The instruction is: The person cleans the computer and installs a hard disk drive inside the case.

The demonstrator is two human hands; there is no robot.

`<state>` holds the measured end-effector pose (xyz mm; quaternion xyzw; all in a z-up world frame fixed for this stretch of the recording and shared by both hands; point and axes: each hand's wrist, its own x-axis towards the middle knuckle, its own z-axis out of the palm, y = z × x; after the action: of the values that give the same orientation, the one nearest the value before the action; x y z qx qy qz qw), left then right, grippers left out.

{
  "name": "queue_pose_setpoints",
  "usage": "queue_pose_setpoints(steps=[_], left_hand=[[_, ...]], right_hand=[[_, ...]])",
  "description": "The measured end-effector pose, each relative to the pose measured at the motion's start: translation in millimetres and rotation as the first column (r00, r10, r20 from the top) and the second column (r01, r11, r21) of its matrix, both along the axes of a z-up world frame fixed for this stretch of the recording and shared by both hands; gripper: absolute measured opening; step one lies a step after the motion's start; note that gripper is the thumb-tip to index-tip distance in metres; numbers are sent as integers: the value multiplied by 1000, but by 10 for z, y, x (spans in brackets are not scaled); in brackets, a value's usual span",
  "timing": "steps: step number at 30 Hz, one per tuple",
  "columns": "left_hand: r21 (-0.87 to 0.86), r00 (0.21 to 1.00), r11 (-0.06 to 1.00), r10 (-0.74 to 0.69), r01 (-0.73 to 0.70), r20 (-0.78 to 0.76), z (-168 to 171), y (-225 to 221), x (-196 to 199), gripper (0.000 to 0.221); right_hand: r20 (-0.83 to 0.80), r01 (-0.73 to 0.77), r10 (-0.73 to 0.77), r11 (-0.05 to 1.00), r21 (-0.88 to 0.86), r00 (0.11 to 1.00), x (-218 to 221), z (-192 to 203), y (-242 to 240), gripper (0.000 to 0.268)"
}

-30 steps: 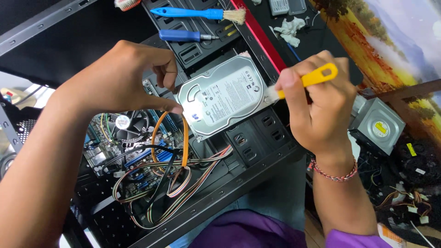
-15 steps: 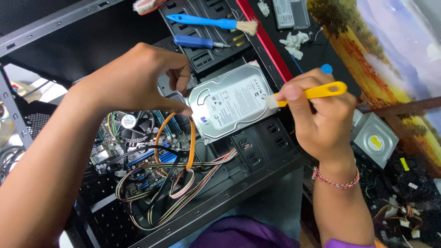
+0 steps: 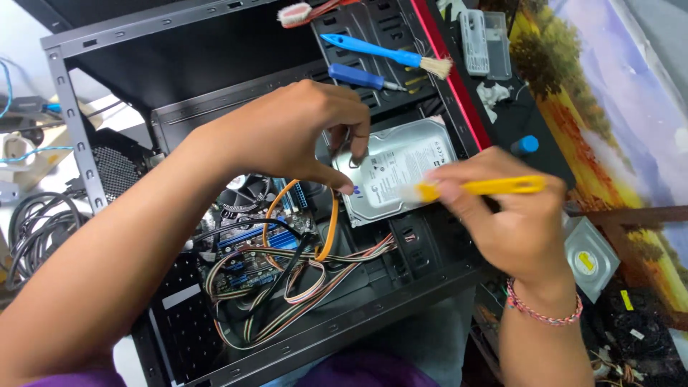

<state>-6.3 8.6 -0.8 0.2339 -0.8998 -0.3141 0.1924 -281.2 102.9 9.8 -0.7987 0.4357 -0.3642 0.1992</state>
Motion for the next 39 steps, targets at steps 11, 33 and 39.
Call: queue_pose_setpoints(steps=[11,33,39], left_hand=[[-45,1000,999,-1,0,-23,-38,-28,84,50],[216,878,926,190,-309,440,98,-28,142,49],[215,896,935,176,-281,407,110,-38,128,49]], right_hand=[[-100,-174,183,981,88,978,378,161,-140,14],[-269,-267,249,963,-31,930,443,225,-756,14],[-361,-113,72,989,-92,930,217,227,-707,15]])
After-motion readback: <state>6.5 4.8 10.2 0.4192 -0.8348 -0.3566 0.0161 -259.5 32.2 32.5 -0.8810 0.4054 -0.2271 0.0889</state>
